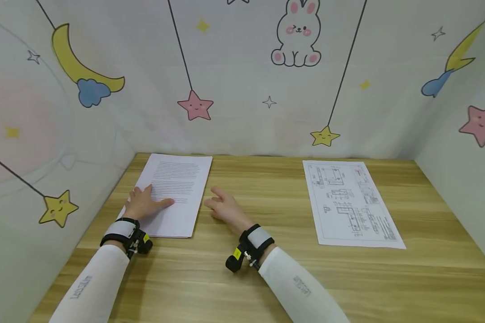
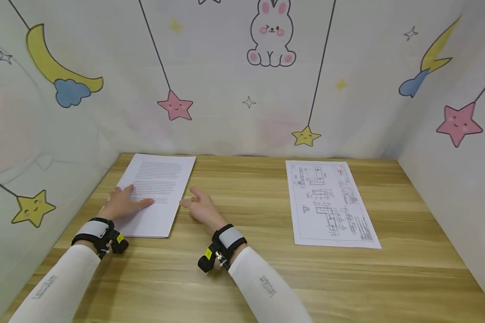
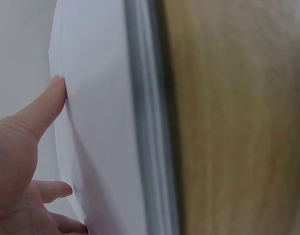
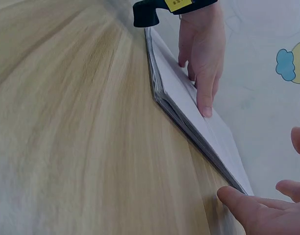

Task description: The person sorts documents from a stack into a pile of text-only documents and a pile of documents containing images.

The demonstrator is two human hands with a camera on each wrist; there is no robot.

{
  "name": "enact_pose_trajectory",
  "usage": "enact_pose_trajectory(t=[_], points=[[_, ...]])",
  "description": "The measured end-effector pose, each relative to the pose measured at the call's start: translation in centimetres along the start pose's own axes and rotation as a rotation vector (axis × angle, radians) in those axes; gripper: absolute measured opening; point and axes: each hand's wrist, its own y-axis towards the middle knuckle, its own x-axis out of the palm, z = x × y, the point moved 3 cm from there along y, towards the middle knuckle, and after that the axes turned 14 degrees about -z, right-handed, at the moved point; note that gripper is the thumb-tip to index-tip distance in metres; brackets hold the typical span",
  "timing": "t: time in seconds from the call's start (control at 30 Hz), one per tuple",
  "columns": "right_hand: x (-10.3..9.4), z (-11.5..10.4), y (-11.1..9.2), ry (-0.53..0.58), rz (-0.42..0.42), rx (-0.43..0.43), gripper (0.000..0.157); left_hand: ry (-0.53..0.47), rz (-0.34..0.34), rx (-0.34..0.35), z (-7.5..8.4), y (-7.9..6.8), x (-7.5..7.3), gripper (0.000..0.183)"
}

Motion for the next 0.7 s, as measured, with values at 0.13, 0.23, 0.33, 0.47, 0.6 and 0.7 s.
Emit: enact_pose_trajectory(t=[0.13, 0.23, 0.33, 0.47, 0.6, 0.7], points=[[0.7, 0.2, 0.5, 0.101, -0.010, 0.004, 0.068, 0.010, 0.010, 0.014, 0.0, 0.3, 0.3, 0.110], [0.9, 0.2, 0.7, 0.157, -0.015, 0.006, 0.068, 0.027, 0.023, 0.018, 0.3, 0.2, 0.5, 0.107], [1.1, 0.4, 0.9, 0.200, -0.009, 0.016, 0.067, 0.024, 0.022, 0.018, 0.7, -0.2, 0.6, 0.105], [1.1, 0.4, 0.9, 0.221, 0.001, 0.033, 0.066, 0.000, 0.016, 0.021, 1.0, -0.5, 0.7, 0.104], [1.0, 0.4, 0.8, 0.235, 0.037, 0.031, 0.064, -0.004, 0.036, 0.026, 1.1, -0.4, 0.7, 0.101], [1.0, 0.5, 0.9, 0.245, 0.071, 0.035, 0.065, -0.001, 0.066, 0.036, 1.4, -0.3, 0.6, 0.097]])
